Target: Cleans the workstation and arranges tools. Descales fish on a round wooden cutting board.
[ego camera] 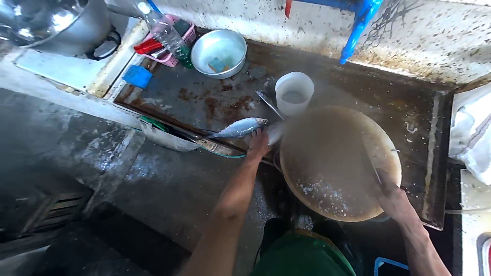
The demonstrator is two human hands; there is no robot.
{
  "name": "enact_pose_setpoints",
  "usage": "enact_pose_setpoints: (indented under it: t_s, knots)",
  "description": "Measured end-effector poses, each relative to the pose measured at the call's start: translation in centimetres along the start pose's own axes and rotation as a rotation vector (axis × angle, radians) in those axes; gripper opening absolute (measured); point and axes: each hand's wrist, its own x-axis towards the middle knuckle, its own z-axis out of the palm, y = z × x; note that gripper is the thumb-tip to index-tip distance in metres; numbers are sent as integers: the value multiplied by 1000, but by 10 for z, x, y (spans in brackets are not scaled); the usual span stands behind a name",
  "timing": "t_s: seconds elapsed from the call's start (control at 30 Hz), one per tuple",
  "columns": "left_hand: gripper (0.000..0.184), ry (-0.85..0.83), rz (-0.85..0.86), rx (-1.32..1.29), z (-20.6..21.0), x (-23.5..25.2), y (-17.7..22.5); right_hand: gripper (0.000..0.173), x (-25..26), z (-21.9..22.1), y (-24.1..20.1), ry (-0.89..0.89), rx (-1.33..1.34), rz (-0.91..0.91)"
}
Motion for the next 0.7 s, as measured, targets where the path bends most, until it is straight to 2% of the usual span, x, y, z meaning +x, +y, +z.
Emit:
enact_pose_setpoints:
  t_s: [0.07,0.17,0.27,0.33,0.4,0.47,0.57,0.63,0.7]
  knots:
    - [97,-57,-16,-5,-13,4,-1,54,0,-2,2,-14,6,1]
    - [85,-58,47,-51,-46,-4,-15,56,2,-10,4,-44,27,-12]
    - [79,-26,40,-277,-87,-59,-13,55,7,-18,16,-77,118,-15]
    - [74,-11,-43,-491,-101,-106,17,53,15,-20,28,-59,249,-9]
    - [75,13,-64,-737,-86,-140,58,51,21,-24,33,-78,390,27]
    - [85,60,-27,-882,-49,-153,109,50,24,-29,36,-126,497,56]
    - [100,111,-26,-711,13,-142,185,51,26,-29,38,-157,569,22]
    - [108,48,-80,-508,46,-133,222,52,27,-18,48,-192,579,3]
    - [108,-46,-99,-431,59,-131,244,52,25,-11,54,-209,586,-6]
